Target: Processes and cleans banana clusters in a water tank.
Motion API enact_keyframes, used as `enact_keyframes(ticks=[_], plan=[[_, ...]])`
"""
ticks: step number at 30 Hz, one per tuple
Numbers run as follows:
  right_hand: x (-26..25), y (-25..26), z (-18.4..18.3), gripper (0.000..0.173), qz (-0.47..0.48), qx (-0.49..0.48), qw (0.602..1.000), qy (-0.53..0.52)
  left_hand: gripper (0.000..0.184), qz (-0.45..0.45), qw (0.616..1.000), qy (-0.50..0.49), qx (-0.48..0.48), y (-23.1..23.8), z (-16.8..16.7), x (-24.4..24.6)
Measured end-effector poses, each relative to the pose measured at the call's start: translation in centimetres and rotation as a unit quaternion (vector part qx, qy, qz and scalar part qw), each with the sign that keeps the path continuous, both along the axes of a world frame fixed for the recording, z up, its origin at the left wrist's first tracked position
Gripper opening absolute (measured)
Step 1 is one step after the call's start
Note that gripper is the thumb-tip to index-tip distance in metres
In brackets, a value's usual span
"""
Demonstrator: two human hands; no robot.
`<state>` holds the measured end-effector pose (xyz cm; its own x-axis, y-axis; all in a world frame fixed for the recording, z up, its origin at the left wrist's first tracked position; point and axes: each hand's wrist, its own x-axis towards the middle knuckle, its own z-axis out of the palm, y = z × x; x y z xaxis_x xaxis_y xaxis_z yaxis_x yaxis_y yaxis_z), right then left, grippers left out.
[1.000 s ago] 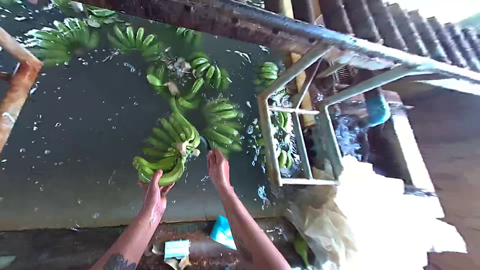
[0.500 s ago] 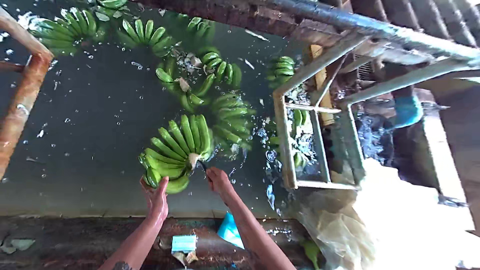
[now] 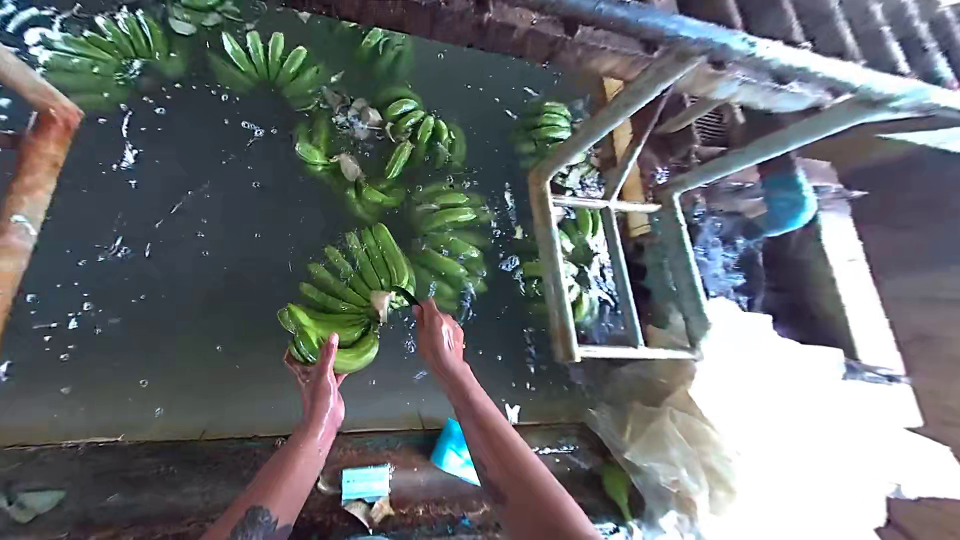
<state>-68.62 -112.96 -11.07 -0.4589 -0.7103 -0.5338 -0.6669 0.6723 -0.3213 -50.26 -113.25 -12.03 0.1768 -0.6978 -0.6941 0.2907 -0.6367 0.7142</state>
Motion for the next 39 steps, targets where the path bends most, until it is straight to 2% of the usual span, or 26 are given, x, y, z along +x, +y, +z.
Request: enact_keyframes(ticks=[3,5,7,8,9,10,11,12,13,14,15,16,18,20,23,26,29,32,35,37,39], plan=[[2.0,-0.9,-2.1,0.040,-0.025,-0.016,0.999,-0.028,0.084,0.022,1.000,-0.016,-0.015,0.3,-0.4,-1.1],[2.5,1.0,-3.3,0.039,-0.070,-0.019,0.985,-0.156,0.083,0.028,0.999,-0.032,-0.035,0.6,-2.0,-1.0],[1.0,4.1,-3.1,0.035,-0.113,-0.019,0.929,-0.351,0.083,-0.003,0.998,-0.032,-0.045,0.7,-2.8,0.4],[0.3,5.5,-2.5,0.032,-0.144,-0.013,0.880,-0.452,0.082,-0.022,0.999,-0.025,-0.043,0.9,-2.7,1.2],[0.0,6.4,-1.9,0.032,-0.180,-0.021,0.828,-0.530,0.082,-0.037,0.999,-0.015,-0.037,1.2,-2.4,1.8],[0.1,6.6,-1.4,0.033,-0.215,-0.060,0.799,-0.558,0.082,-0.041,0.999,-0.004,-0.028,1.5,-2.3,2.1],[0.3,6.3,-1.3,0.034,-0.242,-0.122,0.800,-0.535,0.082,-0.039,0.999,0.008,-0.013,1.8,-2.1,2.2],[0.3,5.5,-1.7,0.032,-0.243,-0.186,0.830,-0.466,0.082,-0.032,0.999,0.021,0.006,1.6,-1.7,1.9],[-0.2,4.6,-2.3,0.031,-0.205,-0.222,0.884,-0.357,0.081,-0.026,0.999,0.033,0.030,1.2,-1.3,1.6],[-0.8,4.1,-2.7,0.032,-0.150,-0.216,0.933,-0.247,0.080,-0.021,0.997,0.041,0.056,0.9,-0.7,1.4],[-1.2,3.8,-2.7,0.034,-0.107,-0.194,0.960,-0.170,0.079,-0.017,0.995,0.047,0.082,0.6,-0.3,1.2],[-1.4,3.5,-2.6,0.036,-0.087,-0.182,0.971,-0.132,0.078,-0.017,0.993,0.053,0.102,0.5,0.0,1.1],[-1.5,2.2,-2.2,0.047,-0.067,-0.172,0.972,-0.147,0.077,-0.015,0.992,0.055,0.116,0.7,0.1,0.9],[-1.2,0.1,-1.9,0.065,-0.034,-0.114,0.967,-0.228,0.079,-0.007,0.994,0.042,0.100,1.6,-0.4,0.6],[-0.1,-0.8,-2.2,0.054,0.003,-0.081,0.955,-0.284,0.079,0.001,0.997,0.025,0.079,1.8,-1.2,0.4],[0.5,3.2,0.1,0.050,-0.011,-0.091,0.939,-0.332,0.076,-0.016,0.994,0.028,0.106,-0.4,-1.4,1.7],[-0.4,6.3,-1.0,0.056,-0.030,-0.019,0.966,-0.256,0.073,-0.041,0.987,0.041,0.148,-1.8,-1.4,2.9],[-0.2,4.5,-1.3,0.042,-0.028,-0.011,0.994,-0.101,0.072,-0.041,0.985,0.043,0.162,-2.0,-0.8,2.5],[1.3,2.1,-3.0,0.038,-0.013,-0.046,0.999,-0.025,0.072,-0.023,0.985,0.042,0.167,-1.8,0.1,1.7],[2.6,1.6,-4.9,0.037,-0.035,-0.080,0.996,-0.037,0.071,-0.008,0.986,0.046,0.159,-1.5,0.1,1.1],[3.8,3.1,-5.9,0.037,-0.077,-0.089,0.978,-0.172,0.069,-0.008,0.989,0.047,0.141,-1.2,-1.1,1.6]])
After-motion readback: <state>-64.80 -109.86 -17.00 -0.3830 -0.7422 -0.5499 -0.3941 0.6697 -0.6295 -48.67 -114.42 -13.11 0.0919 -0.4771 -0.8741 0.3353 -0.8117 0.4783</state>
